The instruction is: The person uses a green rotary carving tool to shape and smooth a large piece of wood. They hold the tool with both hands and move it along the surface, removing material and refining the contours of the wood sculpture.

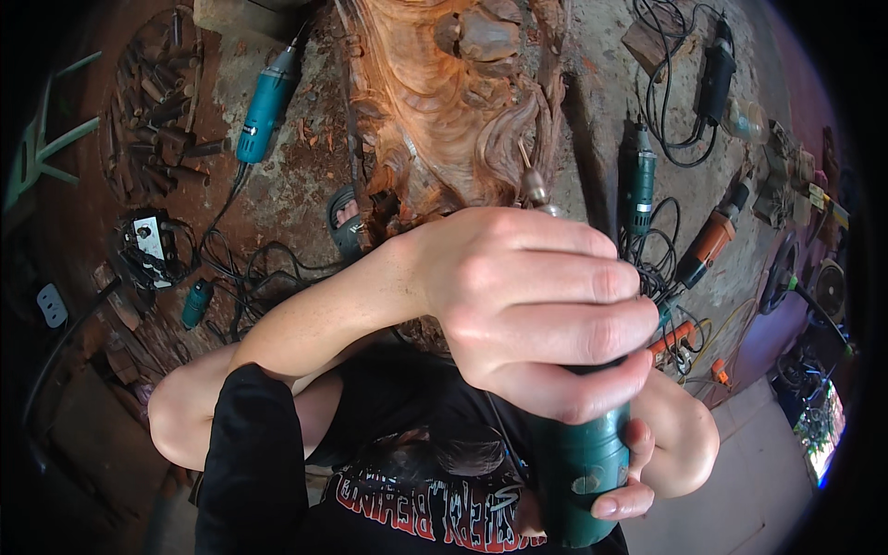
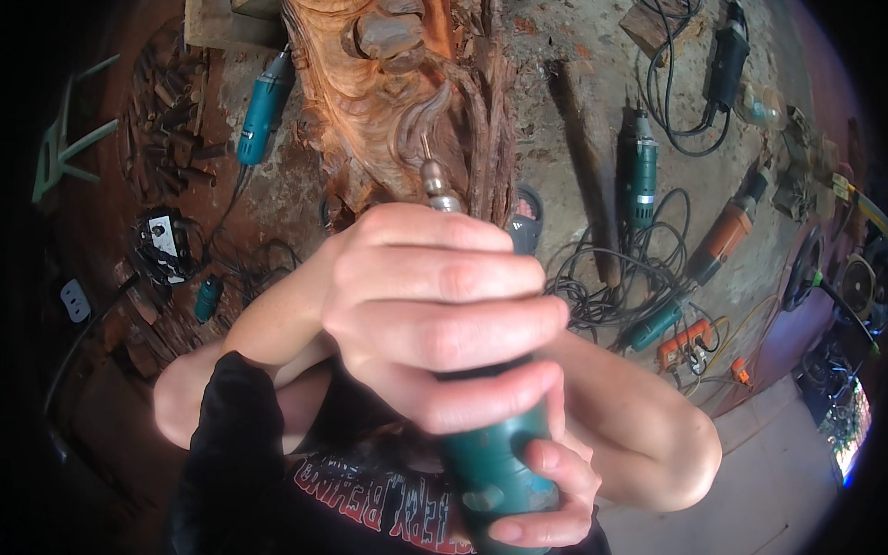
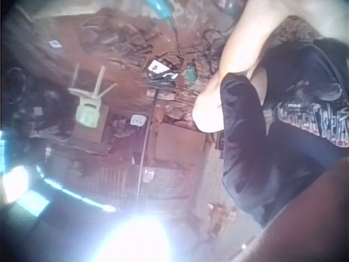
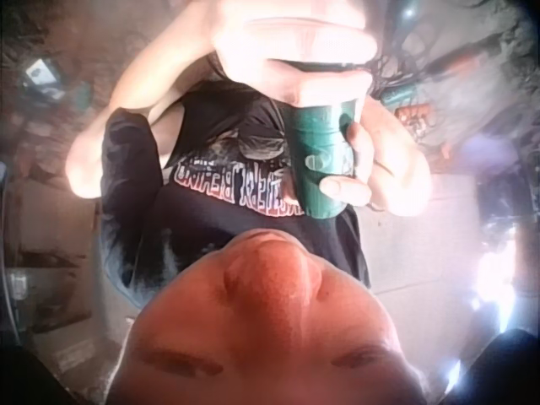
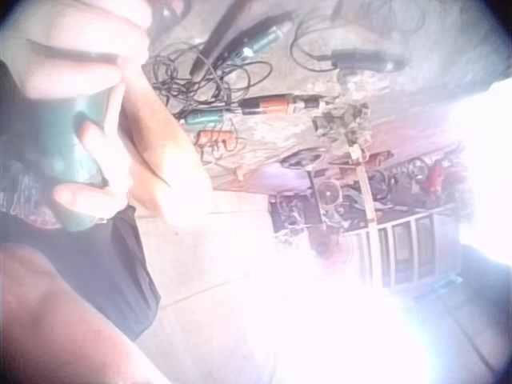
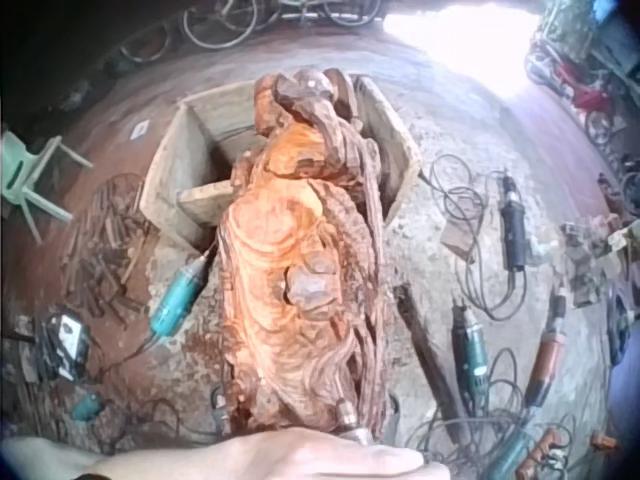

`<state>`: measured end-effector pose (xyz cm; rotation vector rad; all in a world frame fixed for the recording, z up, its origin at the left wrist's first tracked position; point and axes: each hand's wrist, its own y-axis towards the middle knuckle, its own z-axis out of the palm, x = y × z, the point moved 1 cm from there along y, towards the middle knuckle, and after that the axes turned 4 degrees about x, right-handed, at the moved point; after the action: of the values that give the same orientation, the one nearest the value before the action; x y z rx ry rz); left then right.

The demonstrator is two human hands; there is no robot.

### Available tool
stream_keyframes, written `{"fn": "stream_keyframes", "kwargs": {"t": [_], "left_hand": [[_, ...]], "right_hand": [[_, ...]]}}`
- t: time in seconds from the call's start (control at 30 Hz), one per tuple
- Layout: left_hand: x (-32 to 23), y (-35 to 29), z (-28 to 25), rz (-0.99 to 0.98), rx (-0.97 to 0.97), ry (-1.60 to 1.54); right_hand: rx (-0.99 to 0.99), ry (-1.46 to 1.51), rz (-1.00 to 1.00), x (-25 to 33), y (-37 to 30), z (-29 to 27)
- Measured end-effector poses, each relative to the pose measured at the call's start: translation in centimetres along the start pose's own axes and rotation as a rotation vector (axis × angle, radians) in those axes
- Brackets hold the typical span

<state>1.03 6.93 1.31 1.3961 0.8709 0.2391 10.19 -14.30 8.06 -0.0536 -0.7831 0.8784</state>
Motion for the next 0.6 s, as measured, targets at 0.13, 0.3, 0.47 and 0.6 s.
{"fn": "stream_keyframes", "kwargs": {"t": [0.13, 0.3, 0.47, 0.6], "left_hand": [[0.1, 0.1, -0.5, -0.036, 0.017, 0.017], [0.6, 0.0, -0.6, -0.02, 0.028, 0.028], [0.9, 0.1, -0.3, -0.027, 0.006, 0.004], [0.6, -0.2, -0.2, -0.057, -0.022, 0.021]], "right_hand": [[-0.064, 0.013, -0.025, -0.2, 0.1, 0.4], [-0.11, 0.021, -0.044, -0.3, 0.4, 0.5], [-0.15, 0.032, -0.053, -0.2, 0.4, 0.9], [-0.135, 0.019, -0.049, -0.2, 0.2, 0.4]]}}
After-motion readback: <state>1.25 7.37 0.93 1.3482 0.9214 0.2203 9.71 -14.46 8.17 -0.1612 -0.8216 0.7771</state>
